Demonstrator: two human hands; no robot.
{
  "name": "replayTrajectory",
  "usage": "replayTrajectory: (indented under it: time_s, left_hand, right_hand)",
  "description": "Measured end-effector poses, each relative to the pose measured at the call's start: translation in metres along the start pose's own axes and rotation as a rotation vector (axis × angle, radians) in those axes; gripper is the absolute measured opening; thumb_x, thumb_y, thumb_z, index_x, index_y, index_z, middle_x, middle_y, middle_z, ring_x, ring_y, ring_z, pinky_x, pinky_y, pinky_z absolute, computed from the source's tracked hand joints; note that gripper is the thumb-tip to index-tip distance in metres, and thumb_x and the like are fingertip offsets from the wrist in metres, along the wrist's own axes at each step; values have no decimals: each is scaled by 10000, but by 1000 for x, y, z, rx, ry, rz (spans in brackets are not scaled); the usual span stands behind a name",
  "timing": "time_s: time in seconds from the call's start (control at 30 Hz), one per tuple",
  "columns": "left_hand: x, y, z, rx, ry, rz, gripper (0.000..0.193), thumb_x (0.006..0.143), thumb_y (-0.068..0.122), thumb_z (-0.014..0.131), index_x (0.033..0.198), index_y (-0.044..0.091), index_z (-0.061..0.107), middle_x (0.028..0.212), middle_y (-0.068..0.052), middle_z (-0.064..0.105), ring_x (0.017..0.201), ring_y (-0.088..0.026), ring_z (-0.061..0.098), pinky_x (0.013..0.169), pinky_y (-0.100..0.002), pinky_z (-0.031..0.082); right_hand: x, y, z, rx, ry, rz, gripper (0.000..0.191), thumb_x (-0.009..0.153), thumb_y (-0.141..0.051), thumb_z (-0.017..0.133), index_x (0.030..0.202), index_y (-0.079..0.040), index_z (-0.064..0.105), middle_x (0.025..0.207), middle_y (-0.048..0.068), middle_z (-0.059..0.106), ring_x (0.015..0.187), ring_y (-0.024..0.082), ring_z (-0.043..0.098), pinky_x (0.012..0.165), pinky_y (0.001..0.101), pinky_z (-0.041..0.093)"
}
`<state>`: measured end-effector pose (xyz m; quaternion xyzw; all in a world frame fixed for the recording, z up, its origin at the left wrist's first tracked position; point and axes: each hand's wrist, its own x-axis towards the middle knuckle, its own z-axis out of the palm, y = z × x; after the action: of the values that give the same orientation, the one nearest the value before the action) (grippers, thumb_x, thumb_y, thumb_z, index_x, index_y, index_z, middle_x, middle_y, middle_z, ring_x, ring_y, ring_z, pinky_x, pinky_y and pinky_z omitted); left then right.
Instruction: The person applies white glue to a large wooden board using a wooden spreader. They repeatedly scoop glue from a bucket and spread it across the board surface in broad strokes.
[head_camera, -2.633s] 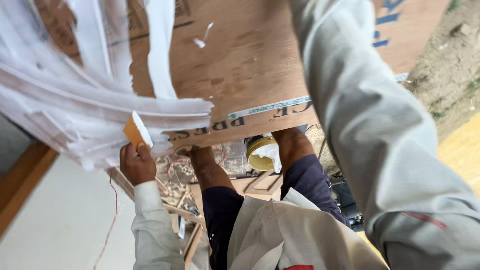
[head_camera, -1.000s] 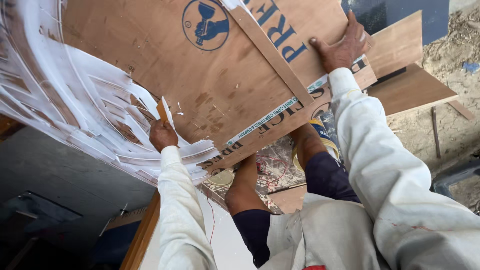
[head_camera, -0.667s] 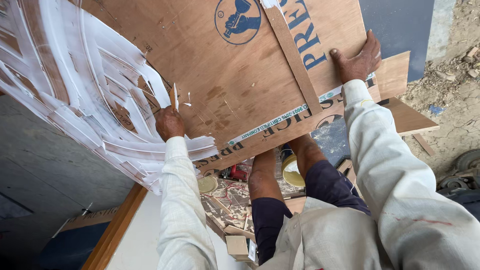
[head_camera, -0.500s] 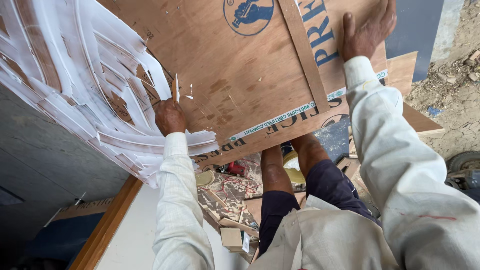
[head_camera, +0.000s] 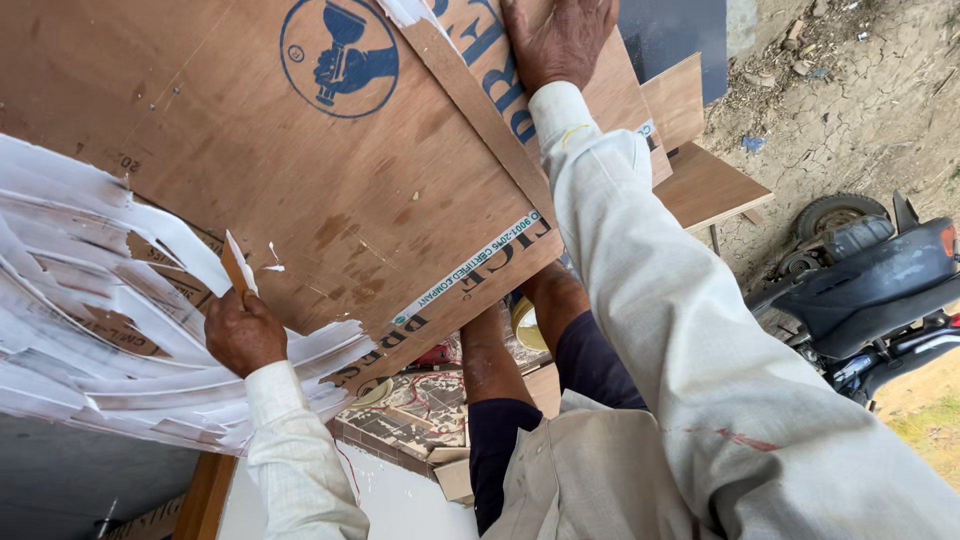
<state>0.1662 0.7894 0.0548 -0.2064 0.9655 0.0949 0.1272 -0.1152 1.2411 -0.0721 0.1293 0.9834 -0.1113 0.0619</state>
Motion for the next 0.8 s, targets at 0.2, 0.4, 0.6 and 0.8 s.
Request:
replayTrajectory:
  time_s: [0.2,0.4,0.6,0.8]
  left_hand:
    - [-4,-7,5,17,-17,15,95,947,69,749,994,-14,746,1009,-178,693,940,-380,662,808,-511,525]
    - [-3,-9,6,31,-73,-16,82,983,70,745,994,-12,747,999,-169,688,918,-361,662,799,-502,531]
    - [-7,-3,10,50,-9,-11,110,941,74,753,1019,-2,745,991,-164,689,933,-360,659,784,-490,539]
    - [-9,6,7,17,27,-24,91,974,50,740,1057,20,765,994,-126,675,962,-338,662,803,-466,552]
  right_hand:
    - [-2,-1,1,45,118,-24,784,917,-673,748,1467,-198,454,1495,144,468,1433,415,372,1258,538,252]
    - [-3,-4,-4,4,129,-36,806,922,-674,791,1490,-228,434,1533,110,416,1469,420,308,1271,527,253]
    - [-2,-4,-15,82,126,-68,824,939,-546,808,1561,-208,387,1612,102,380,1495,359,351,1284,525,248]
    - [3,-7,-20,69,163,-162,833,978,-497,789,1603,-163,351,1654,118,364,1520,352,362,1272,527,274]
